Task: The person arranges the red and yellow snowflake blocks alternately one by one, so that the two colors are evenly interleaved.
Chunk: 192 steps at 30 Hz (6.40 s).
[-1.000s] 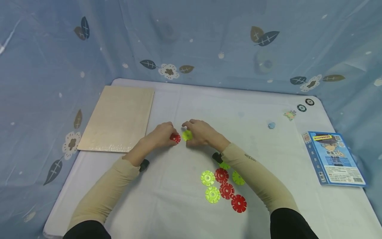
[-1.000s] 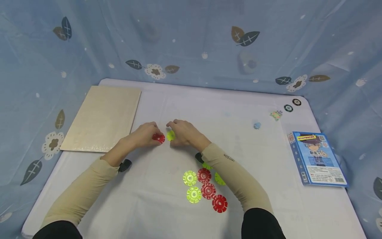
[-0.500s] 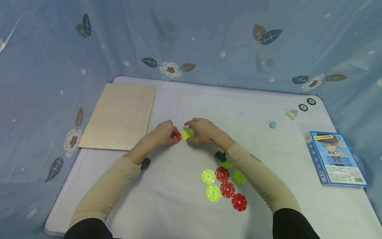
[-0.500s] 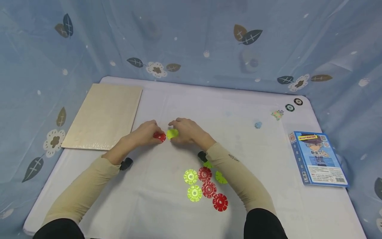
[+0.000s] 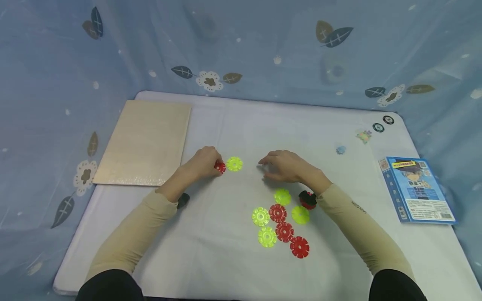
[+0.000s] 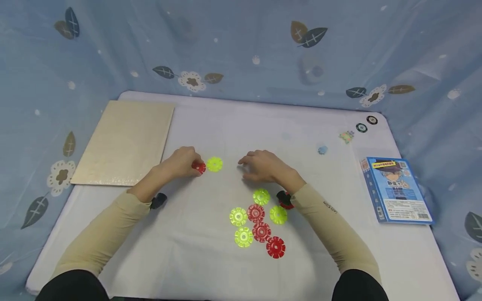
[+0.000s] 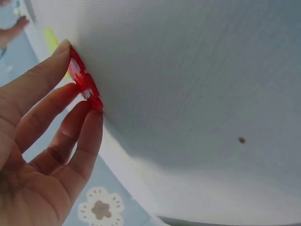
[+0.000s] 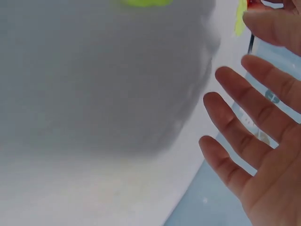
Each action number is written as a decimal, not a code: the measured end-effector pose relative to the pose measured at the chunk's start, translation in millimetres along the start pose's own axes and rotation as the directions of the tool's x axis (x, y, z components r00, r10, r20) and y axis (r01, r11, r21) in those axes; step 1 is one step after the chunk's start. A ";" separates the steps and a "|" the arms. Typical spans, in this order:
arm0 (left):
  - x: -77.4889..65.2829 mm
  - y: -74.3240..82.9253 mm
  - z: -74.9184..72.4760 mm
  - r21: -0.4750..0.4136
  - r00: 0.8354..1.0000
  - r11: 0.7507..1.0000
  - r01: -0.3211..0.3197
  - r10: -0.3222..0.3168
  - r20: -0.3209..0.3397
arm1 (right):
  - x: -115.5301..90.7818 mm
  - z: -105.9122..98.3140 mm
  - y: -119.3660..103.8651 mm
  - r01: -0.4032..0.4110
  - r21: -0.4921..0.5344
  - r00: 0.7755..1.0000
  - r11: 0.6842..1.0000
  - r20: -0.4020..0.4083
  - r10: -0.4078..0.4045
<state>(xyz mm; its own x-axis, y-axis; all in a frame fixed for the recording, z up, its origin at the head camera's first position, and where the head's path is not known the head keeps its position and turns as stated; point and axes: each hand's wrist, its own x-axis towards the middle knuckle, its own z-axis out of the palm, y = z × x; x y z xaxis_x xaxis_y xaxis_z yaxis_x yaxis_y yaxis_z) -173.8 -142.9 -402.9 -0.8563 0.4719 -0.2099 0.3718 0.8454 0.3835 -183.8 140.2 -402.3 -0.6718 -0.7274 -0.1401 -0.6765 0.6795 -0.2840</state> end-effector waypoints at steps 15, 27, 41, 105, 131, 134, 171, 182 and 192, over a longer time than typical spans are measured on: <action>4.1 -1.7 0.8 0.001 0.999 0.999 0.033 -0.033 0.004 | -67.6 1.4 2.5 -0.039 -0.026 0.994 0.999 0.097 0.041; -1.2 -2.2 -1.1 -0.021 0.997 0.997 0.070 -0.070 0.013 | -112.3 11.0 15.4 -0.128 -0.043 0.980 0.991 0.150 0.133; -1.2 -0.1 -0.6 -0.031 0.997 0.997 0.078 -0.077 0.013 | -125.4 15.6 14.2 -0.196 0.041 0.972 0.980 0.139 0.189; -0.6 -0.9 -1.1 -0.038 0.996 0.995 0.091 -0.090 0.029 | 22.9 -7.4 1.2 -0.017 0.076 0.999 0.997 0.045 0.013; -4.0 -1.2 -2.0 -0.060 0.995 0.993 0.102 -0.100 0.024 | -71.0 9.8 -7.5 0.013 0.024 0.992 1.000 0.124 -0.016; -3.8 -0.7 -1.7 -0.058 0.995 0.993 0.100 -0.099 0.025 | -66.7 11.0 -11.0 0.035 0.006 0.988 0.999 0.147 -0.036; 0.0 1.6 3.6 -0.027 0.996 0.996 0.086 -0.085 0.027 | -78.8 11.8 -7.1 -0.038 -0.051 0.994 0.998 0.100 0.043; -3.3 0.1 7.1 -0.049 0.996 0.995 0.090 -0.090 0.014 | -66.6 -0.2 23.9 -0.092 -0.075 0.996 0.993 0.001 0.092; 0.1 -0.4 8.8 -0.054 0.995 0.993 0.100 -0.099 0.021 | -38.2 -0.9 26.8 -0.082 -0.055 0.996 0.995 0.013 0.083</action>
<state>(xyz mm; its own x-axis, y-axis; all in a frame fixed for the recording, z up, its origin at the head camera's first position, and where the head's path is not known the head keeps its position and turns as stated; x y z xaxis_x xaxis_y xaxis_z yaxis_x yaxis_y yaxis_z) -170.9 -141.0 -411.0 -0.8813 0.3907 -0.2658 0.2641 0.8737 0.4087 -176.5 186.4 -403.7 -0.7217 -0.6697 -0.1752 -0.6345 0.7412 -0.2192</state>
